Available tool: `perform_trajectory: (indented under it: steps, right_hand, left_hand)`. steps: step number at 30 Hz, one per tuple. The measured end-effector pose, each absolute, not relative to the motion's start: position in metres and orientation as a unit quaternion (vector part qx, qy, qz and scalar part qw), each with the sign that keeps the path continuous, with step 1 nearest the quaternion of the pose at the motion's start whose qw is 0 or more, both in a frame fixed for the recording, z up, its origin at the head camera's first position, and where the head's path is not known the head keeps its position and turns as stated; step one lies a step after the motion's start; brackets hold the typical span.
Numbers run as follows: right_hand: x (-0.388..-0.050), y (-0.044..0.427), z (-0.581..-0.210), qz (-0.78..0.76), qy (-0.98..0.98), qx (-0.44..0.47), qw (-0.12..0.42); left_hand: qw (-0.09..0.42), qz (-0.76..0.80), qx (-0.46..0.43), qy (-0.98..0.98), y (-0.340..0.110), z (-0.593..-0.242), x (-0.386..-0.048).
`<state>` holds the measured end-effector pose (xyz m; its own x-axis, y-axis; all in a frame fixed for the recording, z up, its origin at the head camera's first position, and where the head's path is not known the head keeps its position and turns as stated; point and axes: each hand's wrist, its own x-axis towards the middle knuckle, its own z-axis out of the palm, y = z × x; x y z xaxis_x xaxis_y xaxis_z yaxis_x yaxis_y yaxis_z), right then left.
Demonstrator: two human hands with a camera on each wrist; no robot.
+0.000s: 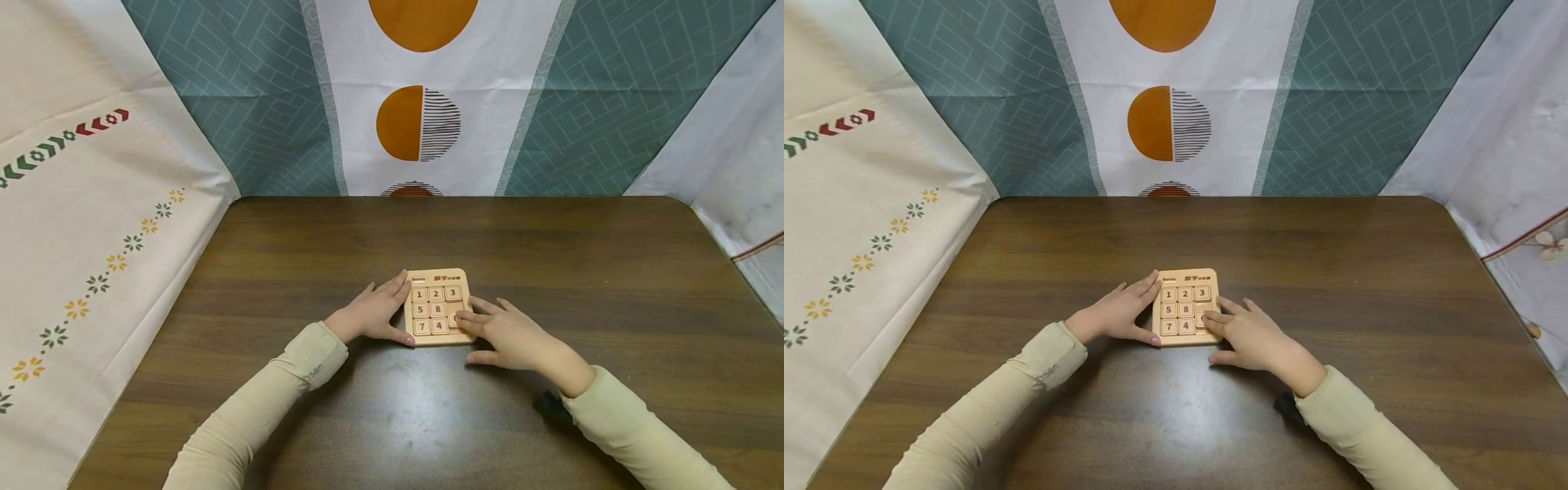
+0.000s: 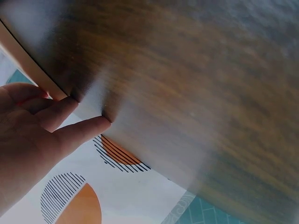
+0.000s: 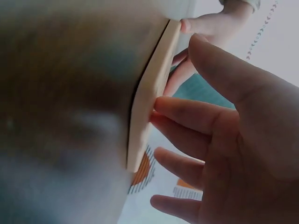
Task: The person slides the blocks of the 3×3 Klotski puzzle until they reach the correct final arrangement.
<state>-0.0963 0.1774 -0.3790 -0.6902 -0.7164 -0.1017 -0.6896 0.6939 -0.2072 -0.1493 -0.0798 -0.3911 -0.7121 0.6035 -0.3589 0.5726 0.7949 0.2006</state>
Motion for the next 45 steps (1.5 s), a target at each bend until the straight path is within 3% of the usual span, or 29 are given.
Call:
perform_trajectory:
  steps: [12,20,35,40,45]
  right_hand:
    - [-0.105,0.169,-0.374,-0.080,0.912,-0.395,0.071]
    - [-0.114,0.157,-0.380,-0.084,0.905,-0.404,0.099]
    - [-0.115,0.176,-0.375,-0.054,0.916,-0.386,0.091]
    - [-0.118,0.161,-0.375,-0.062,0.907,-0.408,0.084]
    - [-0.121,0.140,-0.379,-0.071,0.896,-0.423,0.113]
  left_hand:
    - [0.210,0.031,0.316,0.925,-0.079,-0.391,-0.150]
    - [0.209,0.033,0.315,0.925,-0.078,-0.391,-0.150]
    - [0.207,0.033,0.317,0.925,-0.081,-0.391,-0.149]
    - [0.208,0.036,0.318,0.924,-0.080,-0.391,-0.150]
    - [0.208,0.038,0.319,0.924,-0.080,-0.391,-0.150]
